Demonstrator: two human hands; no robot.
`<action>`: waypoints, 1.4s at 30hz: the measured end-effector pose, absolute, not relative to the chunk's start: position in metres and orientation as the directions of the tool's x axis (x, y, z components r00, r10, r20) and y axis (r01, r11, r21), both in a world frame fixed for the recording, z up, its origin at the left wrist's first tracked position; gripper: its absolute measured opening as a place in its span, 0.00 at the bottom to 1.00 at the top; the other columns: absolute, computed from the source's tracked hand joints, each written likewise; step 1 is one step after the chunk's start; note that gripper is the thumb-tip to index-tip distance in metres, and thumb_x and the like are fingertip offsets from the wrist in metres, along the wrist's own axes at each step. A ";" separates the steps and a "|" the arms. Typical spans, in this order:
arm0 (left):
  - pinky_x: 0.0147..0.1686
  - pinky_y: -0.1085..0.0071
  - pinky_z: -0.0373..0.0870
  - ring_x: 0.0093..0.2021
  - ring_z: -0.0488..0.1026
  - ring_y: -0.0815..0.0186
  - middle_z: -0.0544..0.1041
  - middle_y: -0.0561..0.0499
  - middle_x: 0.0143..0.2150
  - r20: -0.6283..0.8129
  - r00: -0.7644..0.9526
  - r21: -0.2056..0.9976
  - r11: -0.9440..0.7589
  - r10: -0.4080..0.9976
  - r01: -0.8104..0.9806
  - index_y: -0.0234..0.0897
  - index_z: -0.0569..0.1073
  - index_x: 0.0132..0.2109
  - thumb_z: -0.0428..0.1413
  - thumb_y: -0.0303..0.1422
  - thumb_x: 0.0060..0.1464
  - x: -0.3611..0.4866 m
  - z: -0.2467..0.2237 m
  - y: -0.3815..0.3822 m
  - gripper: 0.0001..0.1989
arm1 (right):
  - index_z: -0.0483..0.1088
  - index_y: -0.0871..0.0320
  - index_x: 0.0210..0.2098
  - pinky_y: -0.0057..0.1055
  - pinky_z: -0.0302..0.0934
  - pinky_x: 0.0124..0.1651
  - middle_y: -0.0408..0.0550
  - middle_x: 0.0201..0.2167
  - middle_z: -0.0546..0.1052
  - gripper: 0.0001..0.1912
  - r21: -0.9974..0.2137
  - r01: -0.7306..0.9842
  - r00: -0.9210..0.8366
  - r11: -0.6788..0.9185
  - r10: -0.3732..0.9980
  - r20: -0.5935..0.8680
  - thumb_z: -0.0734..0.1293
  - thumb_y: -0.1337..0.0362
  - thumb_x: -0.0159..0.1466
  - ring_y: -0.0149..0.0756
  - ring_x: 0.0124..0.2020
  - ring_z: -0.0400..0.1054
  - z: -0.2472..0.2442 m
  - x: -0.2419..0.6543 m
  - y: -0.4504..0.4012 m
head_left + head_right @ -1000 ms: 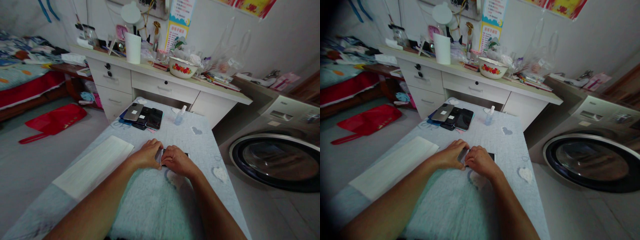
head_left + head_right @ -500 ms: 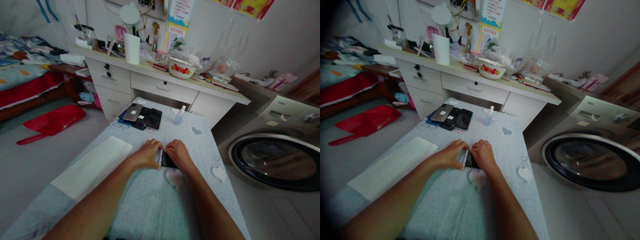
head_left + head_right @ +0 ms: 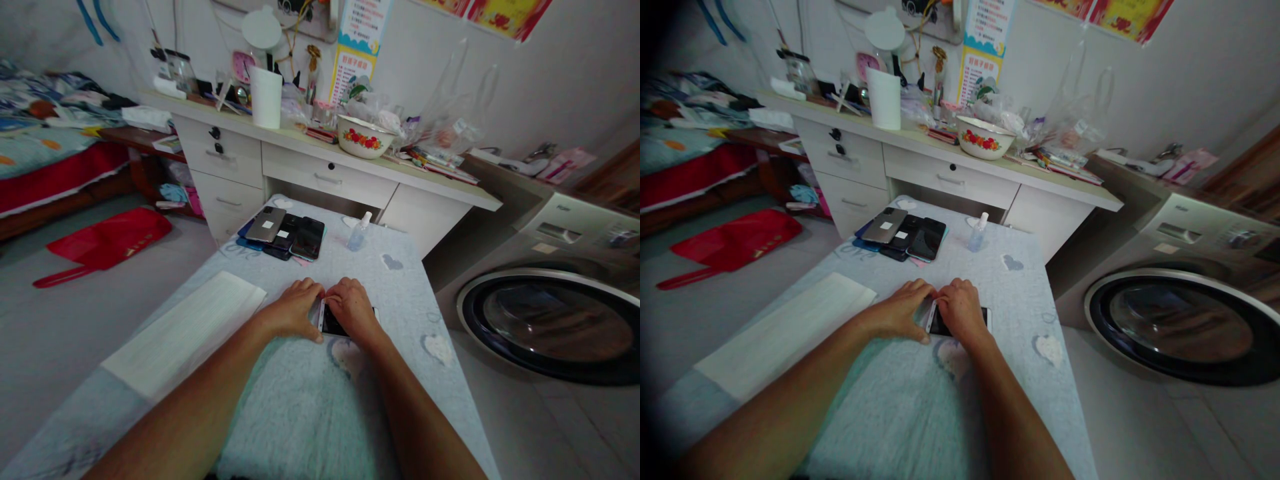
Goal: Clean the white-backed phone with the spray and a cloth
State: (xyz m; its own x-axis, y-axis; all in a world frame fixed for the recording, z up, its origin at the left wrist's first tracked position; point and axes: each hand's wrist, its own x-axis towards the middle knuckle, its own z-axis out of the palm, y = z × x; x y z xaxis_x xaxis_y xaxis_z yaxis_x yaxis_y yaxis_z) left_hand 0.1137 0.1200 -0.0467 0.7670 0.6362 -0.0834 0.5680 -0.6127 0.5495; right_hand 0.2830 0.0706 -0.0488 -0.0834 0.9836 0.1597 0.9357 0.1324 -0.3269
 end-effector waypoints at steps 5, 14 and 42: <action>0.51 0.62 0.63 0.52 0.63 0.54 0.66 0.48 0.48 -0.054 0.761 0.563 -0.609 0.647 0.558 0.40 0.67 0.48 0.66 0.44 0.34 0.115 -0.049 0.120 0.32 | 0.77 0.56 0.33 0.30 0.53 0.43 0.48 0.33 0.73 0.07 -0.321 0.940 -0.073 0.113 0.988 0.136 0.66 0.65 0.62 0.36 0.39 0.63 -0.045 0.292 0.068; 0.49 0.63 0.63 0.51 0.63 0.54 0.66 0.49 0.47 -0.041 0.757 0.572 -0.606 0.652 0.553 0.41 0.67 0.45 0.66 0.43 0.34 0.115 -0.049 0.120 0.30 | 0.77 0.57 0.33 0.30 0.54 0.42 0.50 0.33 0.75 0.09 -0.270 0.962 -0.011 0.030 0.997 0.070 0.64 0.66 0.62 0.38 0.39 0.64 -0.038 0.316 0.061; 0.49 0.65 0.62 0.50 0.63 0.56 0.66 0.50 0.47 -0.056 0.760 0.574 -0.603 0.647 0.555 0.42 0.65 0.45 0.64 0.43 0.35 0.115 -0.051 0.120 0.28 | 0.76 0.59 0.31 0.29 0.57 0.41 0.48 0.31 0.74 0.09 -0.409 0.910 0.112 -0.066 0.990 0.090 0.63 0.66 0.60 0.36 0.36 0.67 -0.040 0.375 0.020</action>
